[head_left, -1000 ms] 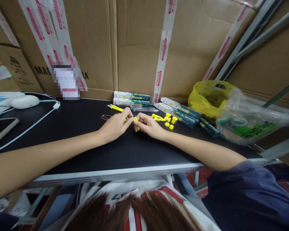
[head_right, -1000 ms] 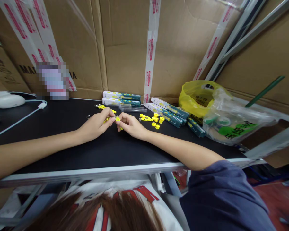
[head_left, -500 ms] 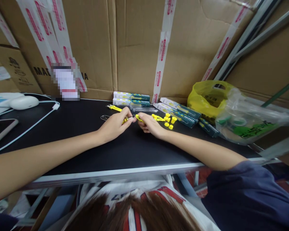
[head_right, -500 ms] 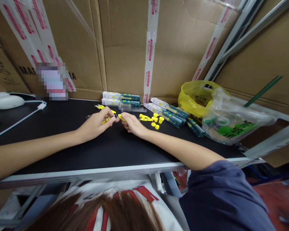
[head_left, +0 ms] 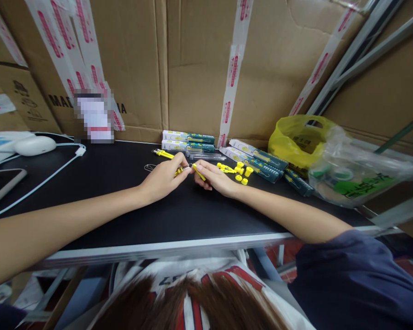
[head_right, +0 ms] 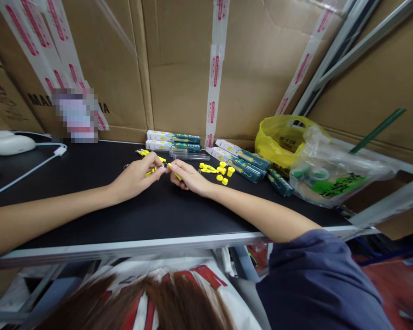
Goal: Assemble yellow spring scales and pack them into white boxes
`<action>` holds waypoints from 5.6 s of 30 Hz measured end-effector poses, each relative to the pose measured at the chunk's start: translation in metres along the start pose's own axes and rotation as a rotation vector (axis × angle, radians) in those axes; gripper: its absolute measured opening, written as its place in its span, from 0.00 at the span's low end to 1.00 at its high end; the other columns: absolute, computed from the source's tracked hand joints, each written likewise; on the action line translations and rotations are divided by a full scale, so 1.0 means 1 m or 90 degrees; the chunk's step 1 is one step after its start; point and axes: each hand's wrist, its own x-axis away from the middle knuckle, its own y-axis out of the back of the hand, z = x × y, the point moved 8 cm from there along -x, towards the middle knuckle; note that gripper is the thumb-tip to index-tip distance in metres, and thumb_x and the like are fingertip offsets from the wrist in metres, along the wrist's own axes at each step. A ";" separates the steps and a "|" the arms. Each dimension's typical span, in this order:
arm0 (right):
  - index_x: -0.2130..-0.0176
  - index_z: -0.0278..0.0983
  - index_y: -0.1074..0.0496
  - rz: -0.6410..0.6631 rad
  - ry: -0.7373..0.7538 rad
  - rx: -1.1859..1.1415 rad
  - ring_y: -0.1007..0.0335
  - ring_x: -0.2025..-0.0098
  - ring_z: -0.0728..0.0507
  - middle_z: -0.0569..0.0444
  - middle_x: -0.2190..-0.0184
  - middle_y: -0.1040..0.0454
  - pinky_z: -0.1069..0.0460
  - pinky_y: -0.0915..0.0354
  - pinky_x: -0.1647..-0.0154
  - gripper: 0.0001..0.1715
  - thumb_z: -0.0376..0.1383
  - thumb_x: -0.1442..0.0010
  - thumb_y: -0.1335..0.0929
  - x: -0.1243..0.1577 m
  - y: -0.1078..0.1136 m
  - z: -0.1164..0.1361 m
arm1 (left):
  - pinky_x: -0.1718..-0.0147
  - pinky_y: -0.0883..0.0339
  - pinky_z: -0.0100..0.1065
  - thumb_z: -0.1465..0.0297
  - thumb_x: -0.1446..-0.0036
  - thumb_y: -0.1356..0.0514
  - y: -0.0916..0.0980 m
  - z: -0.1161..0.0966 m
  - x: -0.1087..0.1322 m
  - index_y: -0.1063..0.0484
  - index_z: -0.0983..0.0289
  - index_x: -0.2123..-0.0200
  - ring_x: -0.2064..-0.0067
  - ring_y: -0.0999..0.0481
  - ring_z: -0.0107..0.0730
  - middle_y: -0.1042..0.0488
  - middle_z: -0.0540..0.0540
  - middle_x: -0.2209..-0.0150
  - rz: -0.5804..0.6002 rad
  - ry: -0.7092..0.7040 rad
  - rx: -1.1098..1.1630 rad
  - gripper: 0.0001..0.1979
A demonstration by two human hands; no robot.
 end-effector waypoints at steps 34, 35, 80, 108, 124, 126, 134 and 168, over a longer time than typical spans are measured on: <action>0.64 0.37 0.38 -0.006 -0.016 -0.090 0.56 0.83 0.54 0.65 0.82 0.46 0.60 0.55 0.86 0.16 0.48 0.35 0.39 -0.001 -0.001 -0.003 | 0.68 0.39 0.32 0.64 0.38 0.49 0.003 0.001 -0.001 0.40 0.61 0.65 0.67 0.27 0.33 0.28 0.52 0.68 -0.018 -0.011 -0.017 0.07; 0.64 0.37 0.38 -0.005 -0.017 -0.085 0.55 0.83 0.54 0.65 0.82 0.46 0.60 0.55 0.86 0.16 0.48 0.35 0.39 -0.001 -0.001 -0.003 | 0.68 0.38 0.33 0.64 0.38 0.49 0.002 0.001 -0.001 0.40 0.61 0.65 0.66 0.27 0.34 0.27 0.52 0.67 -0.014 -0.010 -0.012 0.06; 0.64 0.37 0.40 -0.005 0.135 0.156 0.47 0.76 0.52 0.61 0.76 0.41 0.56 0.46 0.74 0.16 0.48 0.35 0.39 0.002 -0.004 0.015 | 0.69 0.42 0.32 0.63 0.35 0.53 -0.006 0.000 0.002 0.42 0.60 0.65 0.72 0.31 0.30 0.31 0.47 0.74 0.049 0.022 0.049 0.08; 0.63 0.37 0.29 -0.034 0.230 0.834 0.35 0.70 0.47 0.52 0.71 0.28 0.54 0.50 0.70 0.16 0.40 0.32 0.41 0.003 0.019 0.032 | 0.71 0.42 0.30 0.60 0.35 0.56 -0.014 -0.003 -0.003 0.37 0.62 0.69 0.73 0.36 0.29 0.38 0.48 0.76 0.146 0.017 0.087 0.16; 0.52 0.38 0.27 -0.167 0.230 0.706 0.31 0.62 0.47 0.50 0.59 0.25 0.54 0.40 0.63 0.14 0.37 0.35 0.37 -0.001 0.055 0.034 | 0.88 0.53 0.23 0.58 0.39 0.47 -0.019 0.009 -0.005 0.35 0.63 0.63 0.85 0.45 0.17 0.34 0.46 0.77 0.169 0.159 0.390 0.13; 0.54 0.37 0.27 -0.178 0.206 0.728 0.32 0.64 0.47 0.51 0.61 0.25 0.54 0.41 0.64 0.13 0.37 0.36 0.37 -0.004 0.063 0.028 | 0.90 0.54 0.22 0.59 0.41 0.45 -0.016 0.010 -0.007 0.37 0.63 0.64 0.86 0.44 0.16 0.33 0.46 0.77 0.139 0.195 0.417 0.12; 0.57 0.35 0.25 -0.160 0.099 0.897 0.32 0.58 0.42 0.47 0.60 0.25 0.51 0.41 0.58 0.11 0.32 0.39 0.35 -0.012 0.084 0.010 | 0.90 0.48 0.22 0.64 0.48 0.39 -0.002 0.024 -0.010 0.39 0.63 0.66 0.85 0.37 0.18 0.28 0.47 0.75 -0.020 0.281 0.537 0.12; 0.65 0.38 0.41 -0.335 0.127 0.238 0.30 0.71 0.49 0.57 0.71 0.29 0.54 0.35 0.72 0.14 0.38 0.47 0.31 -0.013 0.110 0.041 | 0.86 0.45 0.21 0.68 0.57 0.33 0.005 0.029 -0.010 0.38 0.64 0.70 0.82 0.36 0.19 0.33 0.44 0.81 -0.102 0.264 0.468 0.15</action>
